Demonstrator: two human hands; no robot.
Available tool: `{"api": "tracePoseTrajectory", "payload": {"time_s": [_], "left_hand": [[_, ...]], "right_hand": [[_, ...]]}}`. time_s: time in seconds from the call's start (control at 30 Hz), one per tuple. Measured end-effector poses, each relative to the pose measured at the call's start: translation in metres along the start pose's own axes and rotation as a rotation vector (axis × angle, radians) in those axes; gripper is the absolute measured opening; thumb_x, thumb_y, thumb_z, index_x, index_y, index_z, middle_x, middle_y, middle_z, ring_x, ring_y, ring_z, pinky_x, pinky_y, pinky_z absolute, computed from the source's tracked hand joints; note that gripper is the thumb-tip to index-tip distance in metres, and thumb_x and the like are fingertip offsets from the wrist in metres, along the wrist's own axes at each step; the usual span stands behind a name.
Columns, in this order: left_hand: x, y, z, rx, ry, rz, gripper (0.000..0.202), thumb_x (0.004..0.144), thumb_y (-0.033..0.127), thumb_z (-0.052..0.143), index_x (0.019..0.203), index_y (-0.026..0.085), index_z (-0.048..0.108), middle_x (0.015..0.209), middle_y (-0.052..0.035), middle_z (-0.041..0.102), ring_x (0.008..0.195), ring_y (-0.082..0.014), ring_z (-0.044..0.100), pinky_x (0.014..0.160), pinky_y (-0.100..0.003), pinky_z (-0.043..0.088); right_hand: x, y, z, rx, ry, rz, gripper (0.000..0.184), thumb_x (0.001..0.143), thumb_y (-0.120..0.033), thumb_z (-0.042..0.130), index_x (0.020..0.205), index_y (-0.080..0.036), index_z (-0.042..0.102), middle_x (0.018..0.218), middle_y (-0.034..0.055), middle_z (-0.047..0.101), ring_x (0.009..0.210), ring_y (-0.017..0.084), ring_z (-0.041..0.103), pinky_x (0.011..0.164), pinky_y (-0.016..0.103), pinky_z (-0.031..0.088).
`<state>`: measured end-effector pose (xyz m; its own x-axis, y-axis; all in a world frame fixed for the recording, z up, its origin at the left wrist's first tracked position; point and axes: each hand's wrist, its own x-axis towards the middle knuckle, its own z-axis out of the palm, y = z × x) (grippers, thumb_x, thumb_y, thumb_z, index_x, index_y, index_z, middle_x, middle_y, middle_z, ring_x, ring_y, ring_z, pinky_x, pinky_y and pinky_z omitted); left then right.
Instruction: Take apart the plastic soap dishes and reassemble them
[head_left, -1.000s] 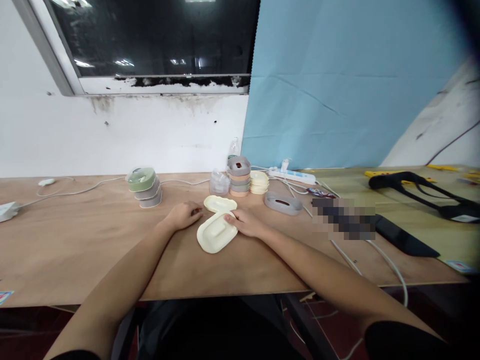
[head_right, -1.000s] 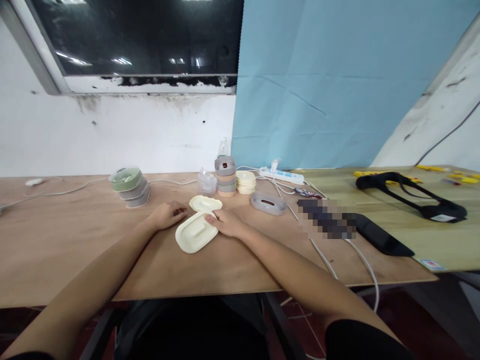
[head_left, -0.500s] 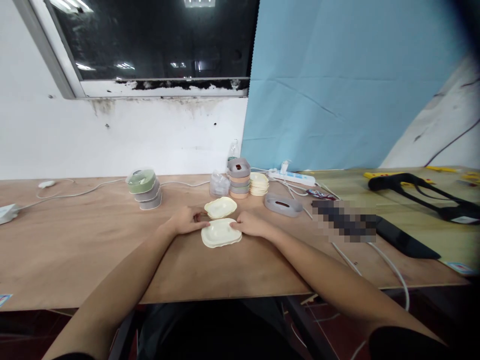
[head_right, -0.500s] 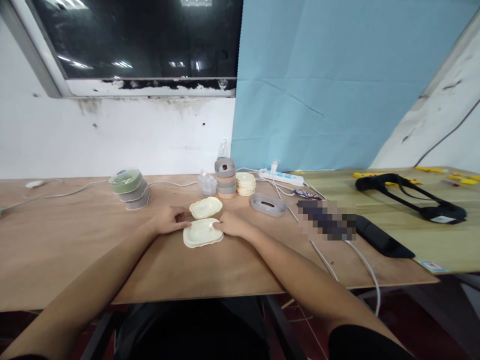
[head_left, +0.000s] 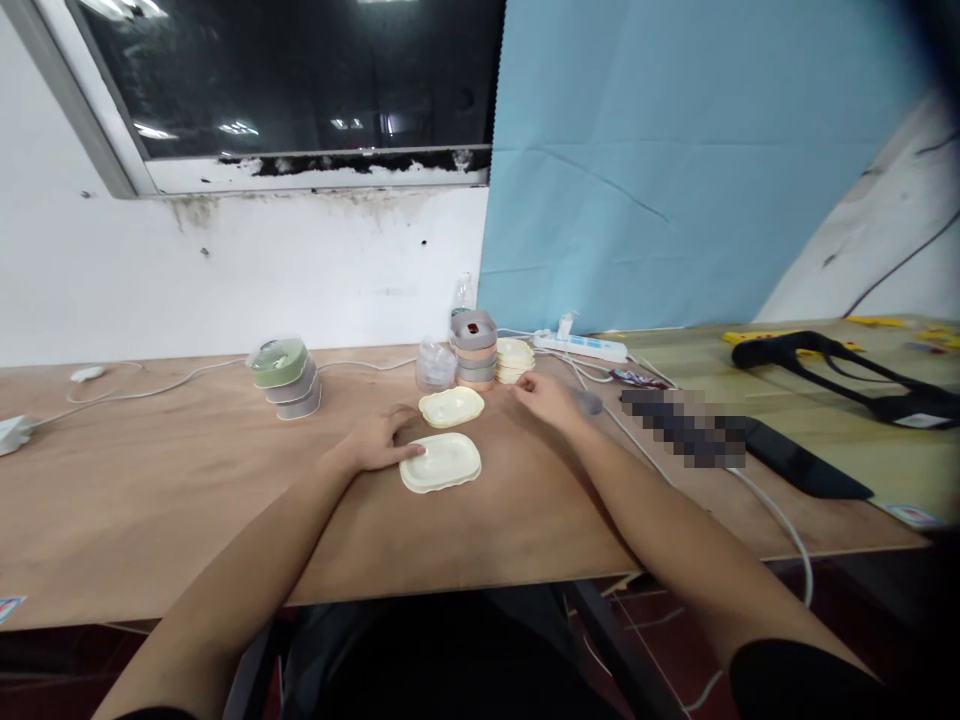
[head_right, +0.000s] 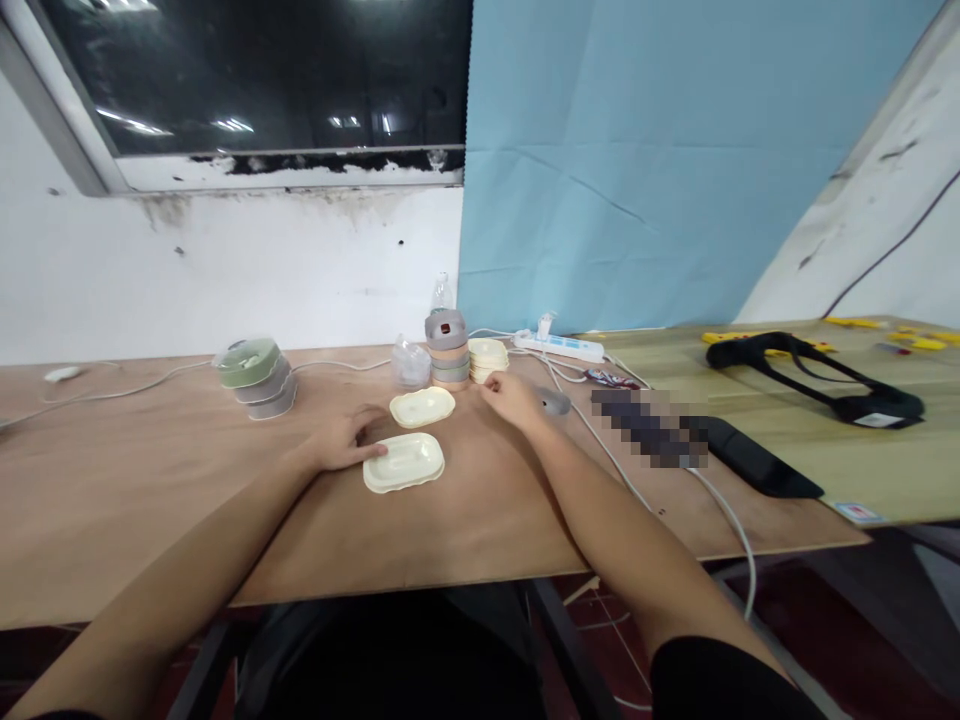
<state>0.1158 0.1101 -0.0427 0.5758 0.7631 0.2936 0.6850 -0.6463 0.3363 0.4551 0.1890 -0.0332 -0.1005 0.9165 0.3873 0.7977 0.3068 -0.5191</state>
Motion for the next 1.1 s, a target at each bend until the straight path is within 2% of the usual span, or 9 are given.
{"api": "tracePoseTrajectory", "payload": {"time_s": [0.17,0.4,0.57,0.63,0.7,0.8,0.9,1.0,1.1], "left_hand": [[0.006,0.000,0.009,0.061,-0.040,0.018,0.072,0.084,0.063,0.050,0.142,0.022,0.039,0.142,-0.0114,0.048,0.131,-0.0315,0.043,0.108,-0.046,0.033],[0.012,0.002,0.018,0.047,-0.132,0.003,0.081,0.086,0.065,0.045,0.150,0.021,0.023,0.152,-0.0132,0.032,0.140,-0.0353,0.028,0.111,-0.053,0.021],[0.007,0.003,0.010,0.013,-0.072,-0.014,0.078,0.077,0.067,0.057,0.138,0.021,0.045,0.141,-0.0121,0.049,0.129,-0.0328,0.045,0.109,-0.046,0.032],[0.006,0.005,0.008,-0.020,-0.078,-0.009,0.071,0.074,0.065,0.062,0.131,0.022,0.053,0.131,-0.0108,0.058,0.119,-0.0315,0.053,0.103,-0.044,0.039],[0.005,0.008,0.008,-0.071,-0.083,-0.012,0.066,0.074,0.057,0.065,0.129,0.022,0.053,0.122,-0.0087,0.063,0.111,-0.0288,0.058,0.097,-0.040,0.044],[0.005,0.011,0.010,-0.116,-0.061,-0.042,0.069,0.075,0.041,0.066,0.137,0.021,0.044,0.115,-0.0066,0.066,0.105,-0.0260,0.061,0.093,-0.037,0.047],[0.005,0.009,0.010,-0.076,-0.057,-0.046,0.068,0.074,0.032,0.063,0.137,0.020,0.042,0.119,-0.0070,0.065,0.107,-0.0270,0.060,0.095,-0.038,0.045],[0.002,0.003,0.006,-0.002,-0.058,-0.029,0.061,0.075,0.030,0.060,0.133,0.018,0.047,0.127,-0.0091,0.060,0.114,-0.0292,0.056,0.100,-0.042,0.042],[-0.001,-0.002,0.002,0.039,-0.024,-0.048,0.057,0.080,0.038,0.057,0.132,0.016,0.048,0.128,-0.0123,0.059,0.116,-0.0315,0.055,0.101,-0.046,0.040]], "right_hand": [[0.012,0.028,-0.010,-0.076,0.102,0.119,0.029,0.078,-0.047,0.057,0.078,-0.020,0.067,0.078,0.0047,0.069,0.071,0.019,0.060,0.060,0.027,0.038],[0.010,0.039,-0.004,-0.332,-0.045,0.096,0.032,0.072,-0.052,0.061,0.083,-0.023,0.070,0.090,0.0071,0.071,0.082,0.024,0.062,0.067,0.031,0.040],[0.007,0.036,-0.003,-0.377,-0.097,0.074,0.025,0.072,-0.047,0.060,0.074,-0.023,0.069,0.083,0.0066,0.070,0.074,0.022,0.060,0.063,0.030,0.038],[0.005,0.030,-0.004,-0.377,-0.044,0.050,0.018,0.073,-0.039,0.058,0.069,-0.023,0.067,0.078,0.0064,0.069,0.071,0.022,0.059,0.062,0.030,0.036],[0.003,0.021,-0.007,-0.348,0.083,0.014,0.017,0.074,-0.033,0.056,0.066,-0.021,0.064,0.073,0.0066,0.067,0.070,0.021,0.057,0.063,0.030,0.036],[-0.002,0.002,-0.010,-0.116,0.307,-0.041,0.022,0.077,-0.037,0.056,0.064,-0.020,0.059,0.067,0.0052,0.061,0.068,0.019,0.054,0.063,0.029,0.037],[-0.007,-0.019,-0.007,0.376,0.390,-0.088,0.028,0.079,-0.044,0.057,0.066,-0.019,0.054,0.060,-0.0004,0.052,0.059,0.014,0.047,0.057,0.025,0.037],[-0.014,-0.039,0.003,0.839,0.269,-0.047,0.032,0.077,-0.049,0.060,0.068,-0.020,0.050,0.055,-0.0055,0.043,0.048,0.009,0.040,0.047,0.021,0.033],[-0.021,-0.056,0.014,1.122,0.093,0.051,0.034,0.074,-0.051,0.065,0.072,-0.022,0.048,0.053,-0.0080,0.042,0.040,0.007,0.038,0.039,0.020,0.031]]}}
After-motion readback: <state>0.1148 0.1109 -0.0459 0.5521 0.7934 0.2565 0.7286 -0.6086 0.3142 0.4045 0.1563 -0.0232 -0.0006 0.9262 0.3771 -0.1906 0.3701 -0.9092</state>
